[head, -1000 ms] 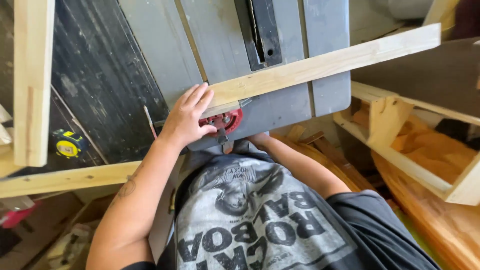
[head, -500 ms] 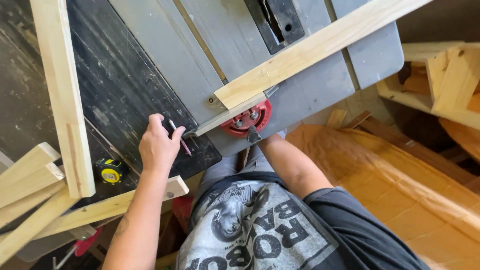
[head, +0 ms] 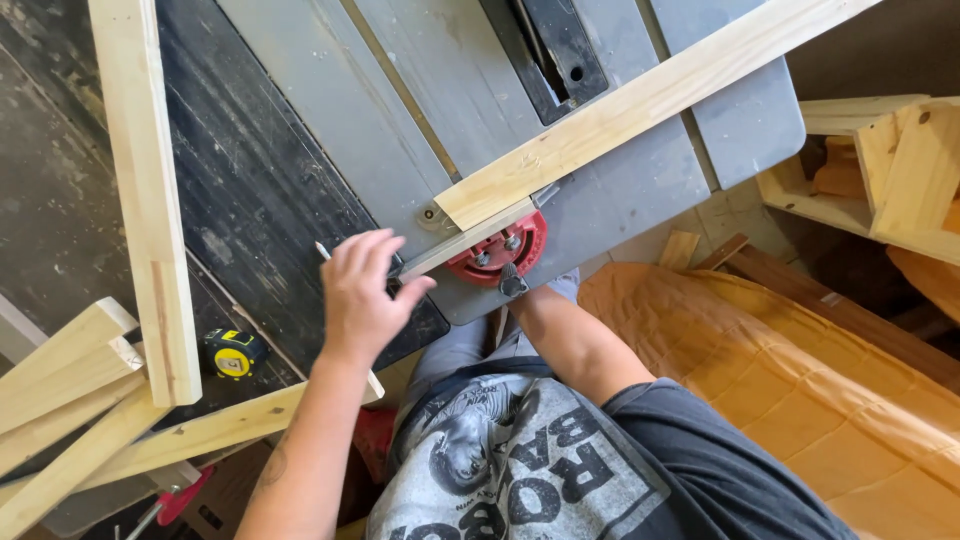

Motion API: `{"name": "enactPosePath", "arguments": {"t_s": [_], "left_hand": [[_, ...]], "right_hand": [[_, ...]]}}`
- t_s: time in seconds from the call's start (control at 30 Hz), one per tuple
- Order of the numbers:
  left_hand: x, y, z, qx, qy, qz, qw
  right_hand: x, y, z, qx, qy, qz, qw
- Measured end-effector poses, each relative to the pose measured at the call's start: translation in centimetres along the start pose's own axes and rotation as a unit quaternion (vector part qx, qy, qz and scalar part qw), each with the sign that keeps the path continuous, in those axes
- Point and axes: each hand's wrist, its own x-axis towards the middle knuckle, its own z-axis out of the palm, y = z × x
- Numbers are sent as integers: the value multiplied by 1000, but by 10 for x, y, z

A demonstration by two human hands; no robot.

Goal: Measuring and aligning wooden slats on a table saw using a tape measure and miter gauge.

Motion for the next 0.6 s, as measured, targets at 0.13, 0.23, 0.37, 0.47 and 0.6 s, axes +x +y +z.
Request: {"name": "enactPosePath", "arguments": {"t_s": [0.13, 0.23, 0.37, 0.47, 0.6], "left_hand": [[26, 43, 12, -18, -10, 45, 999], [36, 57, 18, -9, -18, 73, 997], [46, 51, 31, -20, -68, 77, 995], [48, 44, 37, -18, -82, 83, 993], [49, 30, 45, -18, -92, 113, 989]], "right_hand": [[-1, -2, -6, -14, 9, 2, 1000], [-18, -1, -1, -22, 8, 14, 1000], [-42, -5, -15, -37, 24, 29, 999], [-102, 9, -15, -60, 71, -140, 986], [-158, 13, -26, -179, 359, -337, 852]]}}
